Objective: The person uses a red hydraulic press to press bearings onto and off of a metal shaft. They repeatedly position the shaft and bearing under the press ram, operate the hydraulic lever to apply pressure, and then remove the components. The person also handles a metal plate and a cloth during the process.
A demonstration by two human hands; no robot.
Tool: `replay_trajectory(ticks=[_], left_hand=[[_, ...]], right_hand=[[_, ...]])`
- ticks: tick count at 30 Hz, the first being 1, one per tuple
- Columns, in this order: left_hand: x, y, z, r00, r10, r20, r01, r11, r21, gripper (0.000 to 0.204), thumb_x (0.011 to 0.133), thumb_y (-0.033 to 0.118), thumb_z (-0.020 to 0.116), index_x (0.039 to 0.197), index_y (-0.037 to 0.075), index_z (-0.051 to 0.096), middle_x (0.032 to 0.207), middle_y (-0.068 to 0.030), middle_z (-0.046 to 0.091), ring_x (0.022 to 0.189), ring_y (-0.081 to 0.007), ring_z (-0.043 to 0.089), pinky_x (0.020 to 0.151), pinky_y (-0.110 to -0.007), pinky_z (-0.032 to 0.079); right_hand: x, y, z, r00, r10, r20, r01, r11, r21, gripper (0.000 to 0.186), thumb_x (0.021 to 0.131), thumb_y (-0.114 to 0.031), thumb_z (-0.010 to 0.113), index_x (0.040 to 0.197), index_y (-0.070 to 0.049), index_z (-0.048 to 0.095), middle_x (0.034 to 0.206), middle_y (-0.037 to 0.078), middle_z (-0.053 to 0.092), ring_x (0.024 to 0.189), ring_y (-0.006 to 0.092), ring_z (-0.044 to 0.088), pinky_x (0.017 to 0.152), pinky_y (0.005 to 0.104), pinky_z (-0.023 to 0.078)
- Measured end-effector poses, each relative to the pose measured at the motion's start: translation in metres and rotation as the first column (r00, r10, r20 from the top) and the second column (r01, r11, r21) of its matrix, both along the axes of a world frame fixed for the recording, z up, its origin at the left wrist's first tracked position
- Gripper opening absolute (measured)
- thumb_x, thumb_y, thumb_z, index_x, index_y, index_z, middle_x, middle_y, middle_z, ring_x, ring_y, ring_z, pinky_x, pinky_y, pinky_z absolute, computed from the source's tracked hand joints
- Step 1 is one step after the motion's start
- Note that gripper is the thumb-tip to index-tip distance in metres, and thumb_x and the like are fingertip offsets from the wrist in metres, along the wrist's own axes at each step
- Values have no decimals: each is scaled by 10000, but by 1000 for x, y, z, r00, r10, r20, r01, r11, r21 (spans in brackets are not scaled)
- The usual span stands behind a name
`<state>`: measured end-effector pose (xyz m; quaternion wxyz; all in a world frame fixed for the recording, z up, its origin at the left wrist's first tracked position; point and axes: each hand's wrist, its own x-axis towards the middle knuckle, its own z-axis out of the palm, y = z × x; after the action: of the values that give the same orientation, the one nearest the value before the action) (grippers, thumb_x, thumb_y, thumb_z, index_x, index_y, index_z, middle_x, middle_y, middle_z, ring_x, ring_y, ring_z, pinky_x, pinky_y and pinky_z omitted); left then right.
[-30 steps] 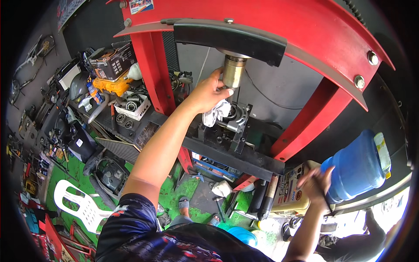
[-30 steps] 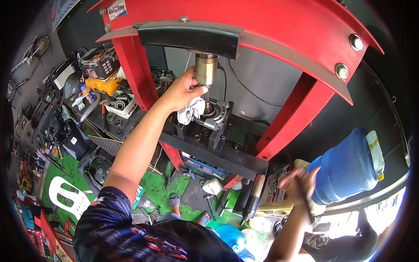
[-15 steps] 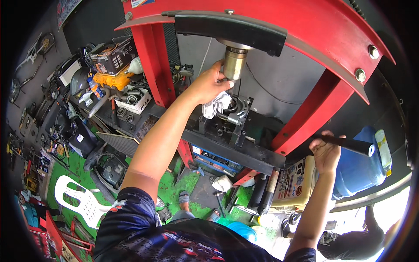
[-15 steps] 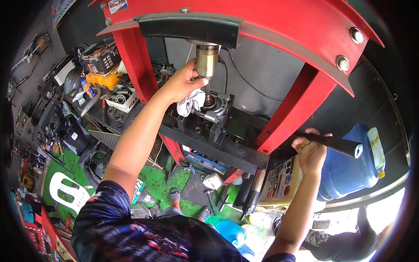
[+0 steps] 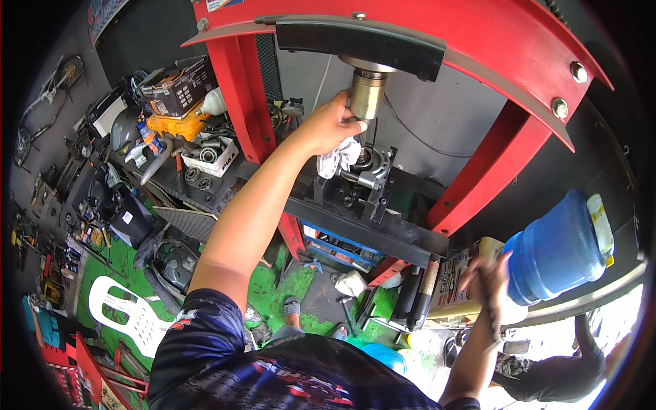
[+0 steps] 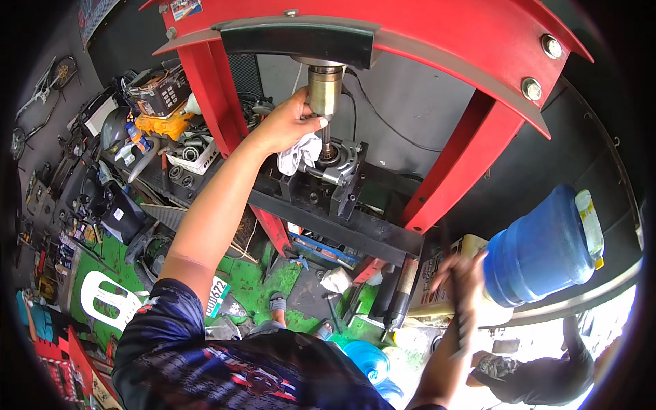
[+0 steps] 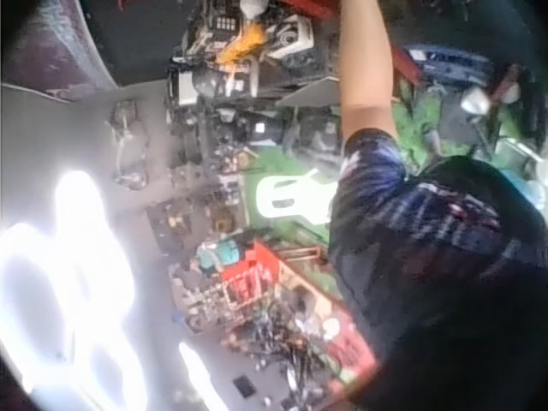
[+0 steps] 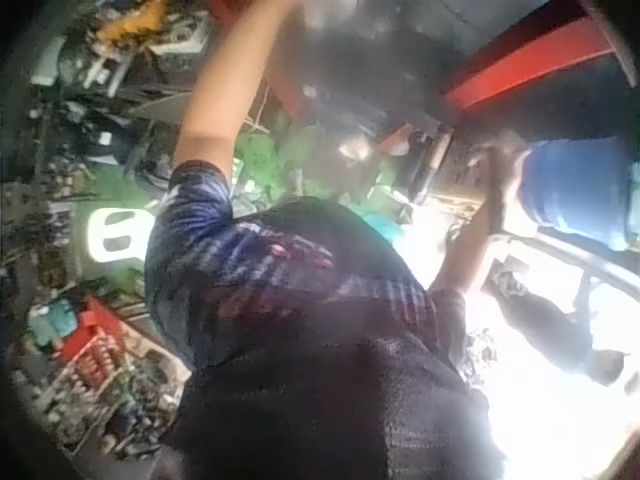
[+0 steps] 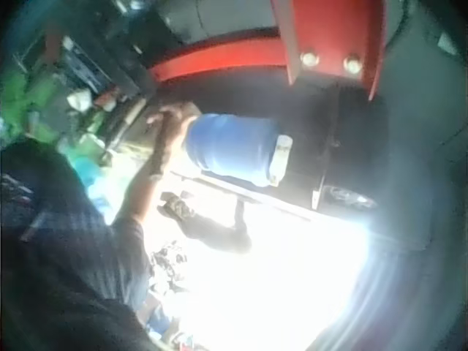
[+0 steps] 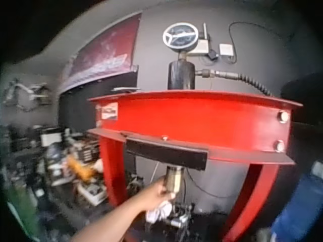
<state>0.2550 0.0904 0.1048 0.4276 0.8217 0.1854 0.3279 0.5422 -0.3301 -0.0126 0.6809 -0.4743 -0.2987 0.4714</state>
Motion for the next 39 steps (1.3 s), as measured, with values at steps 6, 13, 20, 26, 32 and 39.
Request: replay_trajectory(ticks=[6,13,20,26,32,39], left_hand=[[3,4,-7,997,-39,65,37,999,28,636,972,52,701,1510,-5,367,1215,-132,705,1142,-163,662,989,-336,511],[6,8,-6,997,-63,40,62,998,29,774,956,158,725,1571,-18,289,1284,-232,717,1229,-290,683,1039,-376,503],[-4,14,-5,999,-32,14,31,997,68,824,935,170,752,1588,-4,282,1278,-227,720,1185,-277,703,1014,-366,521],[-54,-21,28,966,253,-54,-235,945,227,850,918,282,779,1591,2,342,1310,-159,723,1054,-281,746,936,-345,562],[-172,-15,-5,808,589,-7,-589,808,-4,338,964,200,719,1203,-38,725,763,-70,723,730,-108,683,674,-251,496],[-235,34,-78,528,811,252,-674,581,-456,222,902,226,709,953,11,698,811,-31,680,665,-165,639,582,-337,468]], right_hand=[[41,59,63,988,-155,-14,155,979,129,756,1019,-761,310,972,-66,605,654,140,649,574,283,651,600,368,519],[-35,-50,-148,978,-208,-16,175,861,-477,826,1040,-732,304,768,-25,633,710,142,636,641,263,628,661,394,531],[-4,3,-2,937,32,349,52,972,-227,857,1023,-761,234,888,-20,643,661,163,634,523,302,638,583,379,546],[48,80,86,958,-242,-153,259,960,106,545,1054,-632,469,934,-115,592,696,83,635,571,292,642,587,404,483],[-14,-37,-60,948,16,318,104,929,-354,206,1012,-219,658,914,-39,683,734,96,700,615,197,646,617,334,536],[-23,-47,-120,918,122,376,77,878,-471,320,1029,-339,651,950,-44,744,819,56,699,753,151,614,740,294,472]])
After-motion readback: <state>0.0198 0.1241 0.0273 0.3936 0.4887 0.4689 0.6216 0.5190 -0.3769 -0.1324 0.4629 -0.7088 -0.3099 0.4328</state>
